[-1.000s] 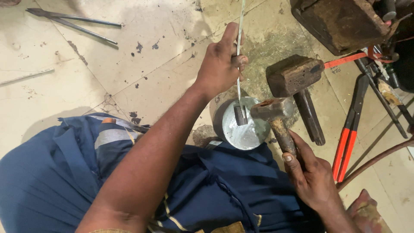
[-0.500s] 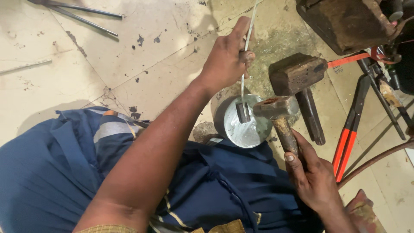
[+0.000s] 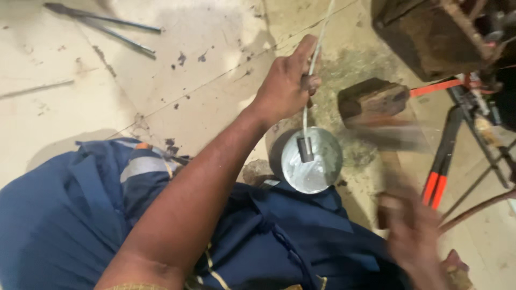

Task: The person sits on the floor and repeatedly hammers a long, thin metal rod against a small metal container to straighten it. They rotate the rod and hammer different sections along its length.

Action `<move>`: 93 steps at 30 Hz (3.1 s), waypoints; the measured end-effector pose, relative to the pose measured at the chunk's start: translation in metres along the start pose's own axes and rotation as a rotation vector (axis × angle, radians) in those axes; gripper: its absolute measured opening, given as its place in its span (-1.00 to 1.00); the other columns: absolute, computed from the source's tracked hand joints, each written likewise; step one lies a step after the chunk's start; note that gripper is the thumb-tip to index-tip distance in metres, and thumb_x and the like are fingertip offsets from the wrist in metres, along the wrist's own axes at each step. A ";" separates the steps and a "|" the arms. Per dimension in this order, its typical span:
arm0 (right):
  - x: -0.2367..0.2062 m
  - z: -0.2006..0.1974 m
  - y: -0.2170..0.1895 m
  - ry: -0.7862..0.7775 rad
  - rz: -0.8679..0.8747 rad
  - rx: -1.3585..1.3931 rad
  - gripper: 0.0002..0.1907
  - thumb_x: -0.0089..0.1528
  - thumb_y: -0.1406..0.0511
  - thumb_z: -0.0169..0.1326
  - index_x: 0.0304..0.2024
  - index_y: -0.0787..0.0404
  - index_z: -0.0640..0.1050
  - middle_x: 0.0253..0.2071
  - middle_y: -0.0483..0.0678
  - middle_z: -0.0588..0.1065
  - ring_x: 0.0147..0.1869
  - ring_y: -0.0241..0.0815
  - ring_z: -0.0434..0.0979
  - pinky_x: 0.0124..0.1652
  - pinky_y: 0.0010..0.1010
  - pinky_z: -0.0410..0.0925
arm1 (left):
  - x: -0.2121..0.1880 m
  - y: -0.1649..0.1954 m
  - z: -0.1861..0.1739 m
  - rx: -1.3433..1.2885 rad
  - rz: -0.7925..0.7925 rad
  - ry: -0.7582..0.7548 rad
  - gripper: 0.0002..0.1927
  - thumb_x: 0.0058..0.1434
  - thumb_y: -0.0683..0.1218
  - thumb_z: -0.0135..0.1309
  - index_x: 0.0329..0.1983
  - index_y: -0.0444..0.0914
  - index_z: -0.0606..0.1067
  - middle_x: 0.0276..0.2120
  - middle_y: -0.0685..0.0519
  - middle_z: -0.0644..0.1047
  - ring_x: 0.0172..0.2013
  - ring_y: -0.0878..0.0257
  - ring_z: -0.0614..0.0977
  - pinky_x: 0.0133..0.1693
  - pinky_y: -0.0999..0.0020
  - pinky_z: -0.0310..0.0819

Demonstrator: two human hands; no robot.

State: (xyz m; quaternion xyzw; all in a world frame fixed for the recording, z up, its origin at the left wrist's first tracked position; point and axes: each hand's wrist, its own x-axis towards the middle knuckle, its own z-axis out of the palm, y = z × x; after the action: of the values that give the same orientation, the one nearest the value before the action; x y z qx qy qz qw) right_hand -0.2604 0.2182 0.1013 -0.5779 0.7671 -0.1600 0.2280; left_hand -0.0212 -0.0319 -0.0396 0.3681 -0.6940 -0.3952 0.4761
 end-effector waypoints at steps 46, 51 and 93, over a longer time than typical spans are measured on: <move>0.016 0.022 -0.025 -0.037 -0.524 -0.132 -0.40 0.28 0.25 0.10 0.36 0.27 0.37 -0.21 0.26 0.59 -0.24 0.18 0.63 -0.35 -0.26 0.46 | -0.001 0.032 -0.025 -0.124 -0.102 -0.050 -0.35 0.34 -0.28 0.07 0.39 -0.12 0.08 -0.42 -0.01 0.62 -0.52 0.23 0.71 -0.41 0.31 0.69; 0.002 0.013 -0.035 -0.044 -0.262 -0.024 -0.44 0.30 0.20 0.08 0.35 0.13 0.37 -0.31 0.15 0.60 -0.30 0.02 0.66 -0.27 -0.30 0.49 | -0.004 0.037 -0.028 -0.178 -0.173 -0.119 -0.57 0.43 -0.29 0.07 0.27 -0.20 0.24 -0.46 -0.07 0.60 -0.50 0.14 0.69 -0.40 0.25 0.70; -0.172 -0.091 -0.082 0.167 -0.141 -0.421 -0.80 0.31 0.30 0.05 -0.04 -0.01 0.61 -0.11 0.00 0.60 0.01 0.04 0.64 -0.02 -0.17 0.47 | -0.176 0.381 -0.244 1.211 0.397 -0.440 -0.80 0.10 -0.17 0.09 -0.19 -0.14 0.48 -0.43 0.04 0.55 -0.38 0.06 0.68 -0.52 0.15 0.61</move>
State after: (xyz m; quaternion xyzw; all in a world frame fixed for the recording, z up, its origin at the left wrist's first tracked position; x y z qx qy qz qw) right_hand -0.2030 0.3585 0.2480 -0.6495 0.7576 -0.0591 0.0264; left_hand 0.2085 0.2347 0.2952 0.3463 -0.9285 0.0927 0.0968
